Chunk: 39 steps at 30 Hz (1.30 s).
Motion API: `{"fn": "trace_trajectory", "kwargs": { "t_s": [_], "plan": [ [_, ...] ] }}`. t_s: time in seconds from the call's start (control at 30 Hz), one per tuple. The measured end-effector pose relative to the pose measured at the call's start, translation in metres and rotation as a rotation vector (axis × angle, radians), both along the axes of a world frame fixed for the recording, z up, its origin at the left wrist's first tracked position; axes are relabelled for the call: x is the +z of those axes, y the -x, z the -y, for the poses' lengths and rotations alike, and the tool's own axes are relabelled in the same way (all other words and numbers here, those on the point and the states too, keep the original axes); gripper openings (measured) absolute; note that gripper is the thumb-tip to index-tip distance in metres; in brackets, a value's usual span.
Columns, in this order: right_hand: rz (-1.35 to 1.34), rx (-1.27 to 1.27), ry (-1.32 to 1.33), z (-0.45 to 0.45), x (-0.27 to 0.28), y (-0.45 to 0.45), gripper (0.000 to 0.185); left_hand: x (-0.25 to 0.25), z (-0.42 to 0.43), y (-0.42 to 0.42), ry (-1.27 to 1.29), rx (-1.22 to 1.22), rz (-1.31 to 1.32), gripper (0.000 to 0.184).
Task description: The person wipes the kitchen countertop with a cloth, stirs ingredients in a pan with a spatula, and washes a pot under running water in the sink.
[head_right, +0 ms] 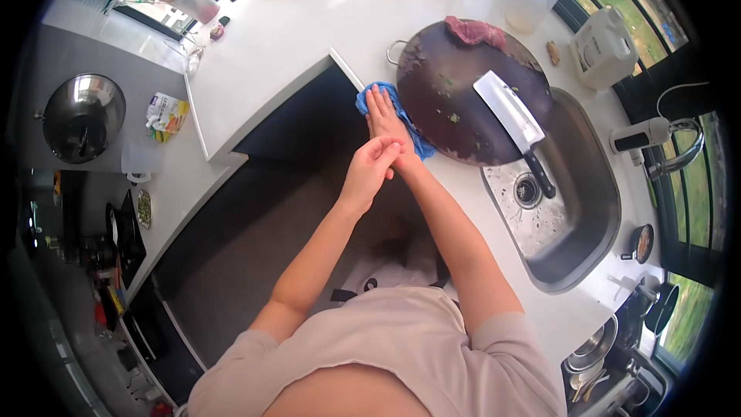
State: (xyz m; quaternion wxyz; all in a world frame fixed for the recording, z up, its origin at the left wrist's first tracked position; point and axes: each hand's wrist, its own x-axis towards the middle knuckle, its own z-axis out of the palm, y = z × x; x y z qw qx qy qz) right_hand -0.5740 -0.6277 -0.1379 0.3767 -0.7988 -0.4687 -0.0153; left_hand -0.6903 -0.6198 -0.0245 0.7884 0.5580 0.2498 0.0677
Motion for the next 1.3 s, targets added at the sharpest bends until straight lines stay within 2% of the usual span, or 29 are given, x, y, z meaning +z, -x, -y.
{"fn": "trace_trajectory", "kwargs": {
  "t_s": [0.07, 0.1, 0.33, 0.37, 0.47, 0.5, 0.57, 0.6, 0.63, 0.67, 0.7, 0.73, 0.8, 0.83, 0.87, 0.93, 1.0, 1.07, 1.17, 1.3],
  "plan": [
    [0.001, -0.114, 0.062, -0.034, 0.002, -0.009, 0.050, -0.006, -0.028, 0.006, 0.017, 0.059, -0.003, 0.020],
    [0.089, -0.169, 0.061, -0.053, 0.001, -0.018, 0.049, -0.007, -0.042, 0.006, 0.015, 0.086, -0.009, 0.020],
    [0.263, -0.351, 0.150, -0.145, -0.010, -0.093, 0.049, -0.026, -0.140, -0.012, -0.004, 0.166, -0.046, 0.018],
    [0.219, -0.375, 0.092, -0.160, -0.014, -0.109, 0.049, -0.028, -0.156, -0.021, -0.009, 0.158, -0.043, 0.018],
    [0.231, -0.504, 0.167, -0.191, -0.009, -0.159, 0.050, -0.028, -0.202, -0.057, -0.047, 0.126, -0.050, 0.020],
    [0.264, -0.569, 0.301, -0.201, -0.005, -0.181, 0.050, -0.029, -0.218, -0.070, -0.046, 0.118, -0.059, 0.020],
    [0.109, -0.714, 0.166, -0.221, -0.010, -0.222, 0.049, -0.034, -0.252, -0.095, -0.038, 0.097, -0.061, 0.020],
    [0.176, -0.757, 0.219, -0.227, -0.014, -0.248, 0.047, -0.032, -0.268, -0.105, -0.038, 0.079, -0.059, 0.020],
    [0.239, -0.753, 0.196, -0.231, -0.016, -0.272, 0.044, -0.030, -0.284, -0.116, -0.037, 0.075, -0.052, 0.021],
    [0.473, -0.637, 0.503, -0.230, -0.007, -0.297, 0.040, -0.031, -0.302, -0.121, -0.040, 0.087, -0.048, 0.021],
    [0.513, -0.606, 0.349, -0.236, -0.020, -0.328, 0.037, -0.035, -0.319, -0.126, -0.032, 0.099, -0.047, 0.022],
    [0.513, -0.492, 0.299, -0.238, -0.032, -0.363, 0.037, -0.036, -0.334, -0.128, -0.037, 0.114, -0.046, 0.023],
    [0.416, -0.424, 0.163, -0.244, -0.033, -0.403, 0.039, -0.038, -0.361, -0.125, -0.046, 0.166, -0.083, 0.023],
    [0.509, -0.502, 0.220, -0.243, -0.029, -0.405, 0.041, -0.039, -0.373, -0.120, -0.032, 0.194, -0.096, 0.023],
    [0.490, -0.715, 0.375, -0.244, -0.018, -0.384, 0.050, -0.042, -0.384, -0.111, -0.018, 0.224, -0.113, 0.023],
    [0.253, -1.030, 0.640, -0.249, -0.009, -0.338, 0.059, -0.048, -0.404, -0.093, 0.007, 0.269, -0.134, 0.023],
    [0.120, -1.002, 0.689, -0.249, -0.007, -0.330, 0.062, -0.057, -0.423, -0.073, 0.023, 0.326, -0.167, 0.022],
    [0.126, -0.942, 0.635, -0.255, -0.027, -0.349, 0.060, -0.060, -0.439, -0.053, 0.039, 0.355, -0.194, 0.022],
    [0.261, -0.617, 0.459, -0.301, -0.040, -0.335, 0.054, -0.066, -0.455, -0.031, 0.076, 0.403, -0.187, 0.021],
    [0.308, -0.253, 0.344, -0.397, -0.023, -0.224, 0.049, -0.065, -0.472, 0.000, 0.117, 0.430, -0.143, 0.021]
  ]
}}
